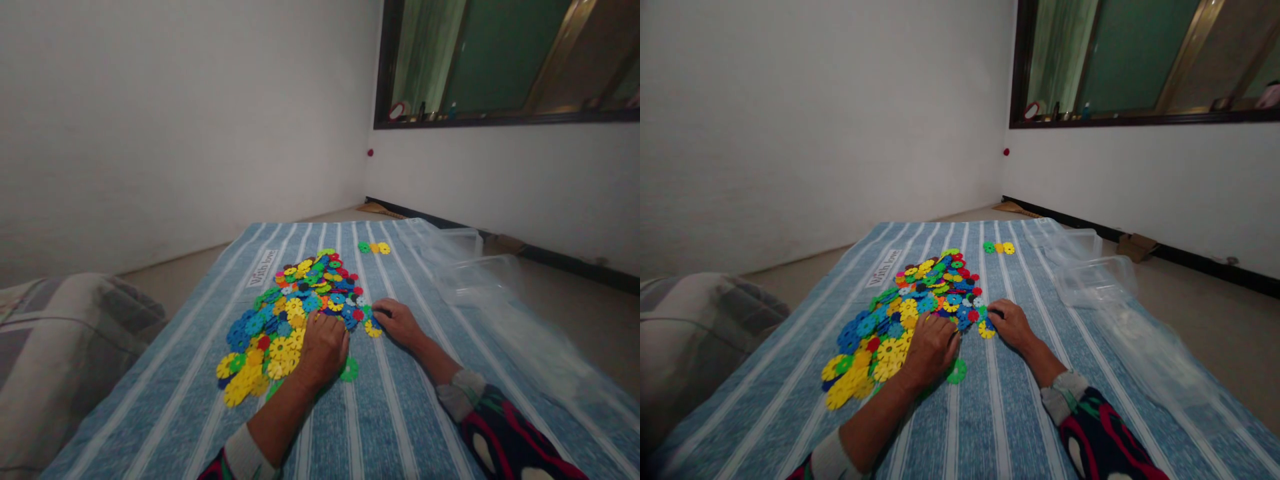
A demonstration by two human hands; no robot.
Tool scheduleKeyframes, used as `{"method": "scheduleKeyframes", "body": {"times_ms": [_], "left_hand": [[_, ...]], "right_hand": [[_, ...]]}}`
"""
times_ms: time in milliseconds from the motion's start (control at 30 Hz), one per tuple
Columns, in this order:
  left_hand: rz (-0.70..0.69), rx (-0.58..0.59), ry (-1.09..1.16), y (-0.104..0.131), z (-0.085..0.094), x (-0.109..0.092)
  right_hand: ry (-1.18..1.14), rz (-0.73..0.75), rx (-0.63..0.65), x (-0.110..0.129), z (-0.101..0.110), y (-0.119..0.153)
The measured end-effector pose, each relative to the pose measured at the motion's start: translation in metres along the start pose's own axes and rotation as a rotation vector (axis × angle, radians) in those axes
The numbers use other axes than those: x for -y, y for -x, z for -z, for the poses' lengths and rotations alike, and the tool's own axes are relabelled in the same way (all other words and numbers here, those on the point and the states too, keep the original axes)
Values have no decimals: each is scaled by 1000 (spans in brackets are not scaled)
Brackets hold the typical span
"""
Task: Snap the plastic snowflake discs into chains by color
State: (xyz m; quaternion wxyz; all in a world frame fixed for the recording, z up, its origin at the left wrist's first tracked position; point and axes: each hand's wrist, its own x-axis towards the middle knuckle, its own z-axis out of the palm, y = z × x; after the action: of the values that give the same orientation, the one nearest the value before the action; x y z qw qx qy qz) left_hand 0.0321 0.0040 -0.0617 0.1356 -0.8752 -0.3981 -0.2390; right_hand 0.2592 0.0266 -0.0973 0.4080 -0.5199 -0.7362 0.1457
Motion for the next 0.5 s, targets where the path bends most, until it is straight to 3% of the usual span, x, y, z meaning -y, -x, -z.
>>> {"method": "scheduleKeyframes", "body": {"times_ms": [500], "left_hand": [[-70,83,55,4,-1,-6]], "right_hand": [[-32,44,69,8,10,2]]}}
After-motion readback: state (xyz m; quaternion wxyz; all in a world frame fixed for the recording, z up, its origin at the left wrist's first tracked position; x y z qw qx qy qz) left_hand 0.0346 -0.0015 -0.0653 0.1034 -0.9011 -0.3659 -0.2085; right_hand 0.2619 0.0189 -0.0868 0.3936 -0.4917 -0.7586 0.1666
